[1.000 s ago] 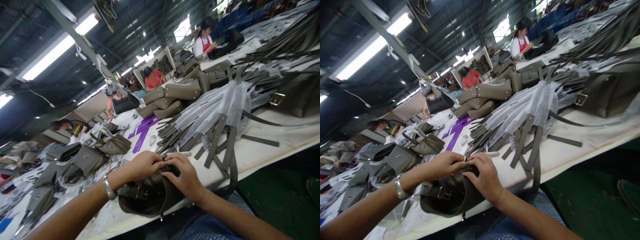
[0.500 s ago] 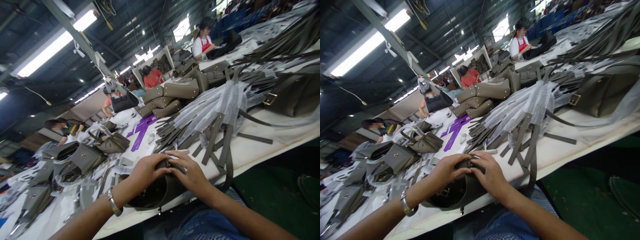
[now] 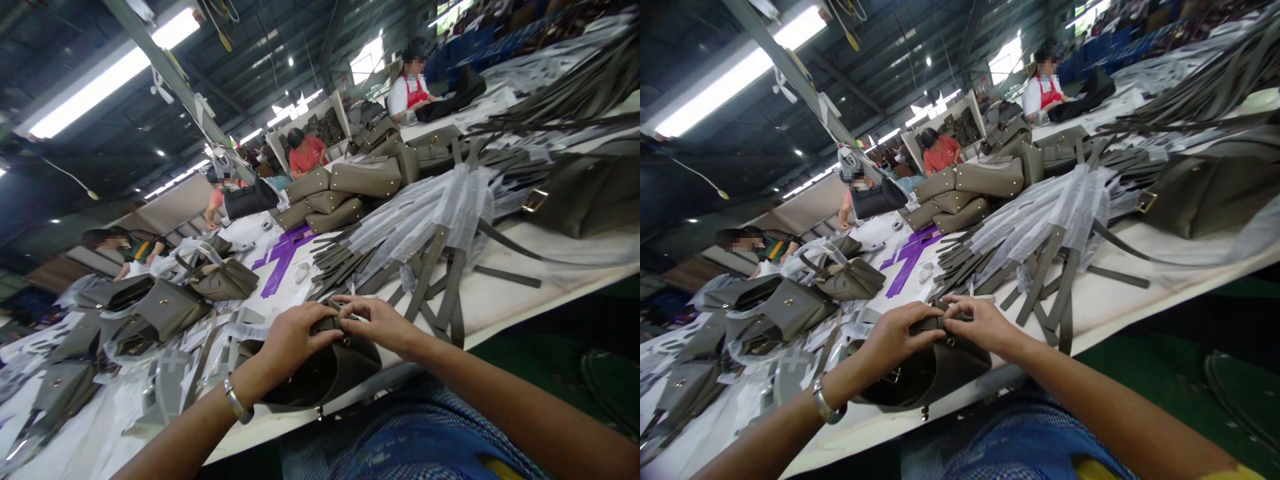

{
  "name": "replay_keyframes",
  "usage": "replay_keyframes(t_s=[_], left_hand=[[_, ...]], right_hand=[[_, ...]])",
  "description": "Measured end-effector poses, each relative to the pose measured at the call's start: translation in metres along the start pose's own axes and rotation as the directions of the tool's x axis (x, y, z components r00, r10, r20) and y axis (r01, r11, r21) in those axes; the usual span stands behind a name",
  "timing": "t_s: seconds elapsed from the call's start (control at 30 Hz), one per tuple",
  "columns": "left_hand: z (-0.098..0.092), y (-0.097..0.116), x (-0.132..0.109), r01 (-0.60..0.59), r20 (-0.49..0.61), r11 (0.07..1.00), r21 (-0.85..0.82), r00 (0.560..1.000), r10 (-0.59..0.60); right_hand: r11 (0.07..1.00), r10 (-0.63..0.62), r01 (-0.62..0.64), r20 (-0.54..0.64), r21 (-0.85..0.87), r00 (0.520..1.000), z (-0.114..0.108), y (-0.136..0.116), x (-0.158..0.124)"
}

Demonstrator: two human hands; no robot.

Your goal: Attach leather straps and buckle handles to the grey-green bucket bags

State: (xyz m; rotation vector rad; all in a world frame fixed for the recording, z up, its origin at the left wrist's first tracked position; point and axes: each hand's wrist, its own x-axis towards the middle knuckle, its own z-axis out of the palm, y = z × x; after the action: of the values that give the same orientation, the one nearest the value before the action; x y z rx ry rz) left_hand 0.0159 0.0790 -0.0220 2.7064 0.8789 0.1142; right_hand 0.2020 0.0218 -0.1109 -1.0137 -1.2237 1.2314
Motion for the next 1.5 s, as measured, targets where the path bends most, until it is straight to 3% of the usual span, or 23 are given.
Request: replay_keyframes(t_s=[0.2, 0.33, 0.5, 0.7, 1.0, 1.17, 1.23, 1.33, 1.4, 1.5], left_hand=[[-0.001, 0.007, 0.002, -0.036, -0.074, 0.997, 0.065, 0.996, 0.041], [0.001, 0.009, 0.000, -0.071, -0.119, 0.996, 0.053, 0.990, 0.077], [0.003, -0.001, -0.005, -0.009, -0.118, 0.999, 0.037, 0.993, 0.013], [0.004, -0.009, -0.006, 0.018, -0.109, 1.000, 0.004, 0.994, -0.017], [0.003, -0.007, -0.008, 0.037, -0.087, 0.999, -0.033, 0.995, -0.040], [0.004, -0.006, -0.010, 0.055, -0.082, 0.998, -0.039, 0.995, -0.058], [0.005, -0.004, -0.011, 0.071, -0.077, 0.996, -0.047, 0.994, -0.074], [0.006, 0.002, -0.012, 0.122, -0.100, 0.990, -0.076, 0.987, -0.129], [0.005, 0.006, -0.010, 0.199, -0.109, 0.973, -0.120, 0.971, -0.212], [0.001, 0.009, -0.006, 0.299, -0.046, 0.941, -0.162, 0.950, -0.309]], right_hand=[[0.980, 0.194, -0.197, 0.153, 0.001, 0.969, -0.013, -0.021, 0.010], [0.978, 0.210, -0.204, 0.197, -0.049, 0.958, -0.020, -0.023, 0.009], [0.955, 0.146, -0.120, 0.077, -0.272, 0.986, -0.037, 0.003, -0.001], [0.804, 0.122, -0.160, -0.105, -0.573, 0.987, -0.064, 0.036, -0.018], [0.637, 0.126, -0.154, -0.094, -0.755, 0.987, -0.074, 0.050, -0.026], [0.582, 0.071, -0.134, -0.114, -0.802, 0.991, -0.064, 0.047, -0.027], [0.612, -0.075, -0.031, -0.097, -0.790, 0.992, -0.052, 0.039, -0.027], [0.729, -0.280, 0.190, -0.033, -0.658, 0.959, -0.028, 0.022, -0.024], [0.805, -0.304, 0.245, -0.021, -0.541, 0.953, -0.012, 0.013, -0.020], [0.877, -0.241, 0.191, -0.060, -0.441, 0.969, 0.001, 0.007, -0.014]])
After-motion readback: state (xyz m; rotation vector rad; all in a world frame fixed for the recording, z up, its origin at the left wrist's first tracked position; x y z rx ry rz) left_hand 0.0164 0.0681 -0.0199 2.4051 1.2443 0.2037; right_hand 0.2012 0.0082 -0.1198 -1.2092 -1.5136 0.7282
